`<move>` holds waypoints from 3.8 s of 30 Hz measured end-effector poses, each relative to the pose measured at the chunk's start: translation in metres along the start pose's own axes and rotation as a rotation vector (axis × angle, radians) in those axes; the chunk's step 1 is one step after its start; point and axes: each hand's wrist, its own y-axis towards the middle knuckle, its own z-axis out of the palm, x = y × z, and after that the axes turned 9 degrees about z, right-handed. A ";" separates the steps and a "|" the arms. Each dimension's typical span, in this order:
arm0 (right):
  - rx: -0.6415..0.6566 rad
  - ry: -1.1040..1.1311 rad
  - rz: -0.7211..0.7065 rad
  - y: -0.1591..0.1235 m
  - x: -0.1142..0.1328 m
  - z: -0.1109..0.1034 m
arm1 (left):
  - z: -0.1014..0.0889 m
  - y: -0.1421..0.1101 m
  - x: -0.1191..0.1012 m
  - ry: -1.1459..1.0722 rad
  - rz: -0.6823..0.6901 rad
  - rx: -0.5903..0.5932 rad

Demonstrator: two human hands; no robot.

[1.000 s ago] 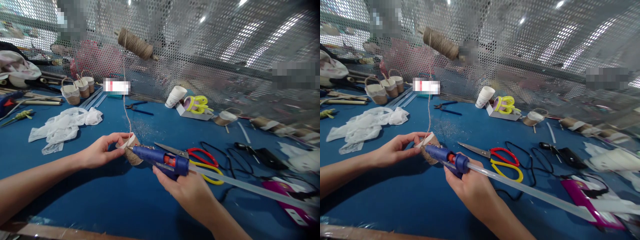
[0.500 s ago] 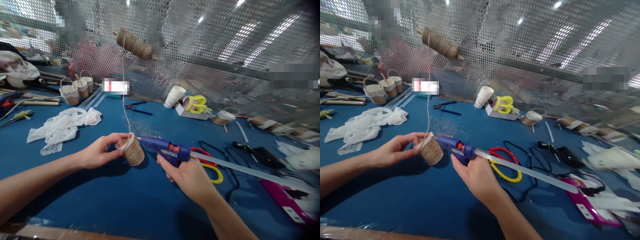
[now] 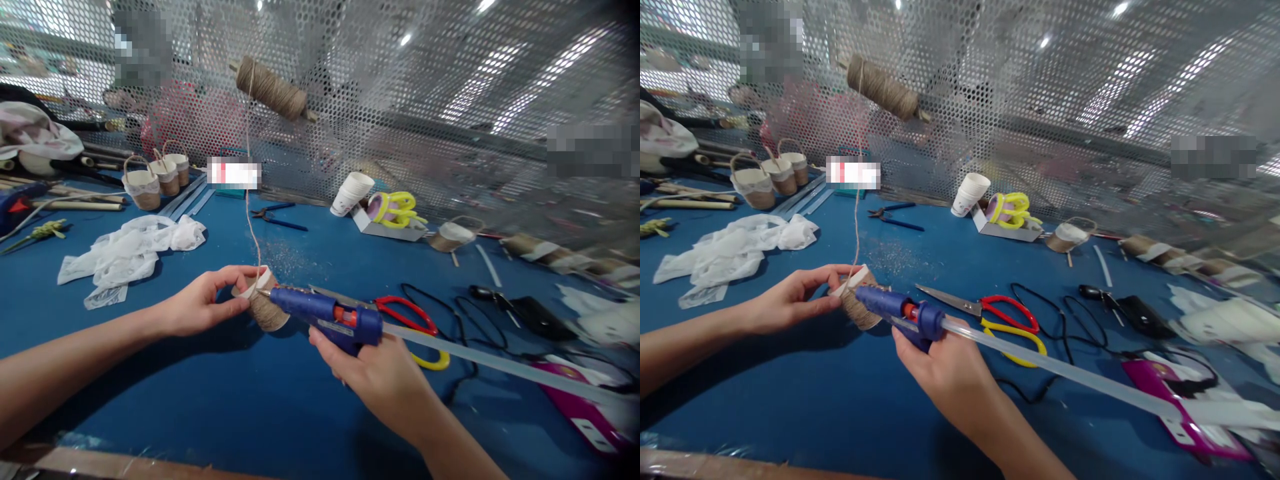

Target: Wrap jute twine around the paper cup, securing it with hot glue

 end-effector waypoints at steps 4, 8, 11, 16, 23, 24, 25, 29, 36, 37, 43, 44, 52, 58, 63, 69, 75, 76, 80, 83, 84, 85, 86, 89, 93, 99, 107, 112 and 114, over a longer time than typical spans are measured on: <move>0.025 0.047 0.070 0.009 -0.006 -0.005 | 0.000 0.000 0.000 -0.003 0.006 0.000; 0.028 0.077 0.174 0.015 -0.009 -0.004 | -0.001 -0.001 0.002 -0.003 0.022 0.002; 0.041 0.094 0.209 0.017 -0.009 -0.005 | 0.000 -0.001 0.003 -0.001 0.029 0.007; 0.060 0.168 0.228 0.031 -0.014 -0.014 | 0.001 -0.002 0.003 0.012 0.029 0.007; -0.191 -0.211 0.265 0.093 -0.043 -0.022 | 0.001 -0.001 0.001 0.078 0.032 0.009; -0.189 -0.243 0.286 0.102 -0.047 -0.021 | 0.001 -0.001 0.000 0.091 0.029 0.007; -0.186 -0.267 0.304 0.110 -0.052 -0.019 | 0.001 -0.001 -0.001 0.102 0.028 0.006; -0.175 -0.329 0.350 0.129 -0.060 -0.008 | 0.002 0.000 -0.002 0.131 0.031 0.009; -0.189 -0.326 0.150 0.114 -0.022 0.007 | 0.002 0.000 -0.003 0.151 0.045 0.016; -0.113 -0.282 0.098 0.110 -0.013 0.011 | 0.002 0.000 -0.003 0.153 0.048 0.017; 0.466 0.470 -0.060 0.097 0.022 0.031 | 0.004 0.001 -0.004 0.148 0.033 0.009; 0.443 0.513 -0.057 0.095 0.023 0.031 | 0.004 0.001 -0.004 0.143 0.024 0.007; 0.076 0.427 -0.114 0.064 0.014 0.018 | 0.003 0.000 0.001 0.125 -0.019 0.012; -0.016 0.452 -0.102 0.064 0.005 0.026 | 0.007 -0.002 -0.001 0.094 0.000 -0.005; -0.009 0.430 -0.084 0.062 0.002 0.027 | 0.008 -0.005 -0.003 0.063 0.009 -0.004; -0.004 0.412 -0.064 0.058 0.001 0.027 | 0.010 -0.003 -0.006 0.044 0.028 -0.003; 0.023 0.443 -0.048 0.056 0.001 0.028 | 0.010 -0.005 -0.005 0.000 0.015 0.018; 0.030 0.456 -0.042 0.056 0.001 0.029 | 0.010 -0.006 -0.005 -0.010 0.018 0.020; 0.116 0.521 0.025 0.054 0.001 0.031 | 0.010 -0.007 -0.006 -0.034 0.031 0.028; 0.178 0.532 0.060 0.053 0.002 0.034 | 0.010 -0.007 -0.006 -0.027 0.041 0.021; 0.185 0.516 0.056 0.052 0.003 0.034 | 0.010 -0.006 -0.007 -0.020 0.044 0.020; 0.180 0.493 0.044 0.052 0.003 0.035 | 0.010 -0.006 -0.007 -0.013 0.045 0.020; 0.171 0.466 0.028 0.052 0.003 0.036 | 0.010 -0.006 -0.007 -0.005 0.045 0.021; 0.118 0.364 -0.020 0.052 0.002 0.037 | 0.010 -0.005 -0.007 0.014 0.032 0.034; 0.046 0.260 -0.100 0.050 0.002 0.038 | 0.010 -0.005 -0.008 0.060 -0.016 0.079; -0.058 0.058 -0.328 0.044 0.002 0.047 | 0.013 -0.002 -0.013 0.103 -0.079 0.074; -0.064 -0.033 -0.413 0.037 0.006 0.052 | 0.021 0.000 -0.015 0.009 -0.138 -0.033; -0.075 -0.079 -0.439 0.036 0.005 0.054 | 0.021 0.001 -0.015 -0.080 -0.182 -0.040; -0.069 -0.074 -0.448 0.036 0.004 0.053 | 0.021 0.001 -0.015 -0.125 -0.201 -0.034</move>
